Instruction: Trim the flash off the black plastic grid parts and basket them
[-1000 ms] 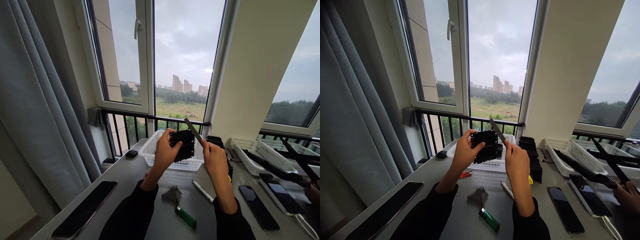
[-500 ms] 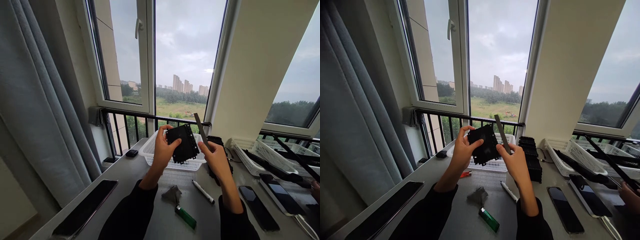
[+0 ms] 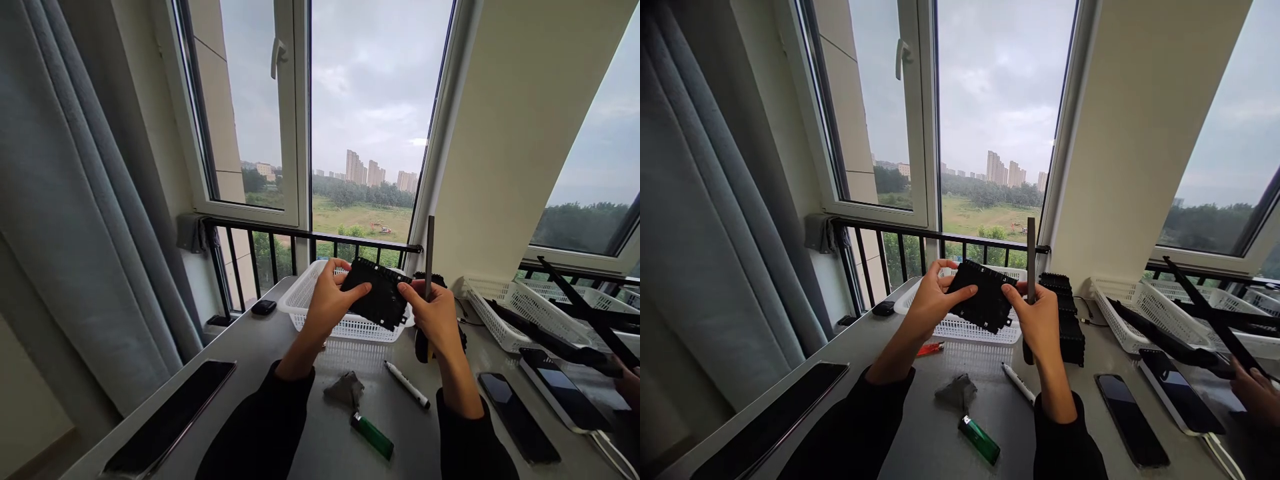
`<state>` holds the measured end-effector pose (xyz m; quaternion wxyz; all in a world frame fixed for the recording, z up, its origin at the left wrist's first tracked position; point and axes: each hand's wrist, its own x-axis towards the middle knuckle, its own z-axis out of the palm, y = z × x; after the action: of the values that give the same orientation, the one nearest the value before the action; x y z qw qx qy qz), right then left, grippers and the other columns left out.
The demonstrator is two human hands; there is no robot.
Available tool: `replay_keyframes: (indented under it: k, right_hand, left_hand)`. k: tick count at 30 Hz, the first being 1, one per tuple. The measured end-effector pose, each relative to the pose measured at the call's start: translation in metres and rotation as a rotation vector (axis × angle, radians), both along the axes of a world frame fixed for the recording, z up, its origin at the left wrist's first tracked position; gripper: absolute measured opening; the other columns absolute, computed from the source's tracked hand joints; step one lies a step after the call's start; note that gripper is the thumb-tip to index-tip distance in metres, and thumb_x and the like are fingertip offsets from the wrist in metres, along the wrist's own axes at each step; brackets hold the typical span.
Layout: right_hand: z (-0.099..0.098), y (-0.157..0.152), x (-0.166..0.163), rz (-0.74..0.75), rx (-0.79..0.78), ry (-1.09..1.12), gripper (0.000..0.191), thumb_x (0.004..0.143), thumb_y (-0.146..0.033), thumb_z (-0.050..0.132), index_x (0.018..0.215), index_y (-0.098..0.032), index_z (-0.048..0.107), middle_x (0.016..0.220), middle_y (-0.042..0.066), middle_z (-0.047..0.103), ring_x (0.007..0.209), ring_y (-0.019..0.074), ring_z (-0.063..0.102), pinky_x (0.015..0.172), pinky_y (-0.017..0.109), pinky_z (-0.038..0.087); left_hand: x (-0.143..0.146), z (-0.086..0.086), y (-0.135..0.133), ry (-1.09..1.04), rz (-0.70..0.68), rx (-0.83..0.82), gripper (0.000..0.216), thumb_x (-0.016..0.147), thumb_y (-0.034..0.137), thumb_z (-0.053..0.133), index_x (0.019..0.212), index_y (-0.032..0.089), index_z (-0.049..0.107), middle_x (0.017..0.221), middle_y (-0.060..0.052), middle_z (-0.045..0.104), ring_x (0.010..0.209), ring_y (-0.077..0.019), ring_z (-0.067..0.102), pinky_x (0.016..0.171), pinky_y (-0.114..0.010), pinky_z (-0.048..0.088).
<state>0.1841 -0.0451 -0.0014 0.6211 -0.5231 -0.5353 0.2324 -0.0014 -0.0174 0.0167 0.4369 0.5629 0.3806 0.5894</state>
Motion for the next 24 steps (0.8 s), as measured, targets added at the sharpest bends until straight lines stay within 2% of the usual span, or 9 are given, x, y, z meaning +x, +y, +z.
replay_keyframes:
  k: [2,5,9,11,13,15,18,24]
  right_hand:
    - [0.001,0.000,0.001,-0.001,0.011,-0.011,0.057,0.066,-0.064,0.073,0.088,-0.011,0.070,0.061,0.000,0.056,0.052,0.0130,0.043,0.049,0.026,0.034]
    - [0.001,0.002,0.004,-0.049,0.063,-0.055,0.053,0.069,-0.062,0.072,0.090,-0.013,0.069,0.073,0.002,0.061,0.059,0.0137,0.047,0.053,0.025,0.036]
    - [-0.004,0.008,0.009,-0.168,0.159,-0.043,0.049,0.085,-0.066,0.050,0.075,-0.018,0.057,0.064,-0.002,0.052,0.057,0.0118,0.043,0.052,0.024,0.034]
    - [-0.008,0.009,0.011,-0.118,0.166,0.000,0.053,0.090,-0.068,0.037,0.069,-0.021,0.046,0.060,-0.004,0.045,0.053,0.0108,0.040,0.049,0.023,0.032]
    - [-0.009,0.009,0.011,-0.052,0.160,-0.017,0.054,0.091,-0.070,0.033,0.066,-0.022,0.040,0.059,-0.005,0.042,0.051,0.0104,0.039,0.048,0.023,0.030]
    - [-0.007,0.007,0.009,-0.022,0.156,-0.105,0.054,0.089,-0.070,0.038,0.064,-0.022,0.038,0.058,-0.006,0.039,0.052,0.0102,0.038,0.049,0.023,0.028]
    - [-0.001,0.002,0.002,-0.030,0.140,-0.255,0.054,0.084,-0.068,0.050,0.061,-0.022,0.038,0.055,-0.007,0.036,0.052,0.0095,0.034,0.051,0.024,0.026]
    - [-0.003,0.002,-0.007,-0.114,0.097,-0.408,0.053,0.080,-0.066,0.058,0.058,-0.021,0.042,0.051,-0.006,0.042,0.051,0.0101,0.036,0.052,0.024,0.026]
  left_hand:
    - [0.000,0.000,-0.001,-0.019,-0.089,-0.062,0.063,0.058,0.029,0.084,0.109,0.020,0.048,0.081,-0.003,0.073,0.072,-0.0229,0.071,0.063,-0.034,0.057]
    - [0.000,-0.001,0.001,-0.023,-0.172,-0.081,0.057,0.061,0.031,0.083,0.109,0.016,0.055,0.082,-0.007,0.074,0.074,-0.0242,0.072,0.065,-0.035,0.058]
    - [0.001,-0.004,0.007,0.014,-0.028,-0.012,0.047,0.065,0.029,0.079,0.105,0.018,0.057,0.074,-0.002,0.071,0.071,-0.0217,0.070,0.064,-0.031,0.056]
    - [0.000,-0.006,0.010,0.043,0.060,0.038,0.044,0.066,0.029,0.078,0.104,0.019,0.056,0.073,0.000,0.069,0.073,-0.0212,0.069,0.066,-0.030,0.055]
    - [0.000,-0.008,0.012,0.053,0.113,0.074,0.044,0.067,0.030,0.077,0.104,0.020,0.056,0.077,-0.001,0.068,0.078,-0.0214,0.068,0.070,-0.031,0.054]
    - [0.000,-0.010,0.013,0.042,0.132,0.089,0.045,0.067,0.031,0.076,0.105,0.020,0.055,0.079,0.000,0.067,0.081,-0.0215,0.068,0.073,-0.031,0.053]
    - [0.000,-0.011,0.014,0.031,0.079,0.101,0.041,0.069,0.032,0.075,0.102,0.020,0.054,0.078,0.000,0.066,0.078,-0.0211,0.067,0.073,-0.033,0.053]
    - [0.004,-0.012,0.011,0.093,0.137,0.203,0.028,0.068,0.026,0.074,0.089,0.021,0.056,0.075,0.001,0.062,0.076,-0.0199,0.064,0.074,-0.032,0.053]
